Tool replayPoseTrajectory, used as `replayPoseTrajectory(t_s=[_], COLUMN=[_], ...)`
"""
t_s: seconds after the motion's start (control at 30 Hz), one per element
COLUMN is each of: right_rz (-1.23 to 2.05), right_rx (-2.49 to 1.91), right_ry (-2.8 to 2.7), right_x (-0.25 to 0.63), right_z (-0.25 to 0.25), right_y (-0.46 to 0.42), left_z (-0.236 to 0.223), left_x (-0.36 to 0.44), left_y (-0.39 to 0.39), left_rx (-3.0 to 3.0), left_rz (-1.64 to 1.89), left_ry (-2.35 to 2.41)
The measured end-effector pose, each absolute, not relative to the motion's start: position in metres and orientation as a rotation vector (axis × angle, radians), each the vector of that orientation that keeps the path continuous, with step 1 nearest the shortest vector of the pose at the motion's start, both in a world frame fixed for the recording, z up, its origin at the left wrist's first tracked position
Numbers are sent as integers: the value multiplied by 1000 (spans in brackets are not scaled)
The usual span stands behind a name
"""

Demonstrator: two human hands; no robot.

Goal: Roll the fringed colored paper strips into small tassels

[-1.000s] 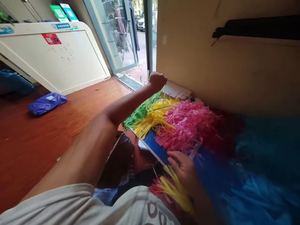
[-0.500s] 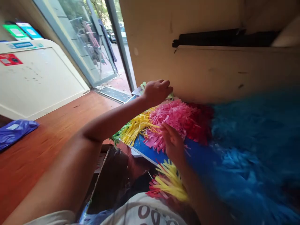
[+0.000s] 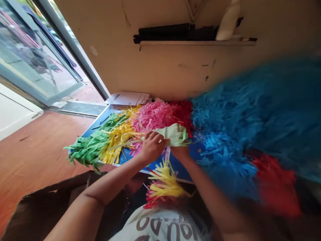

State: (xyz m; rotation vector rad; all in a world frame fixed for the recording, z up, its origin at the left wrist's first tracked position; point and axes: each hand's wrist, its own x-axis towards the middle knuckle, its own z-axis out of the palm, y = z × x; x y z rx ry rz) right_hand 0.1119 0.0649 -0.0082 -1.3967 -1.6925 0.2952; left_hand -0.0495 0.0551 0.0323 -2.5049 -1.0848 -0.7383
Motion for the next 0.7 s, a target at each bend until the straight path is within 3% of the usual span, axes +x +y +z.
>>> replayPoseTrajectory(t_s=[0.17, 0.3, 0.4, 0.53, 0.7], right_rz=[35, -40, -348, 32, -209], right_rx=[-1713, -2034, -2044, -1663, -1792], right_ry=[-1809, -1812, -1577, -2163, -1928], right_x=[243, 317, 293, 228, 231], right_z=[-42, -27, -11, -21, -43], right_y=[-8, -72, -86, -66, -54], left_z=[-33, -54, -61, -62, -55], left_x=[-1, 22, 33, 37, 34], left_y=[43, 32, 21, 14, 17], left_rx=[-2878, -3113, -3136, -3133, -3186], left_rz=[-621, -325, -206, -158, -128], left_ry=[-1035, -892, -903, -938, -942])
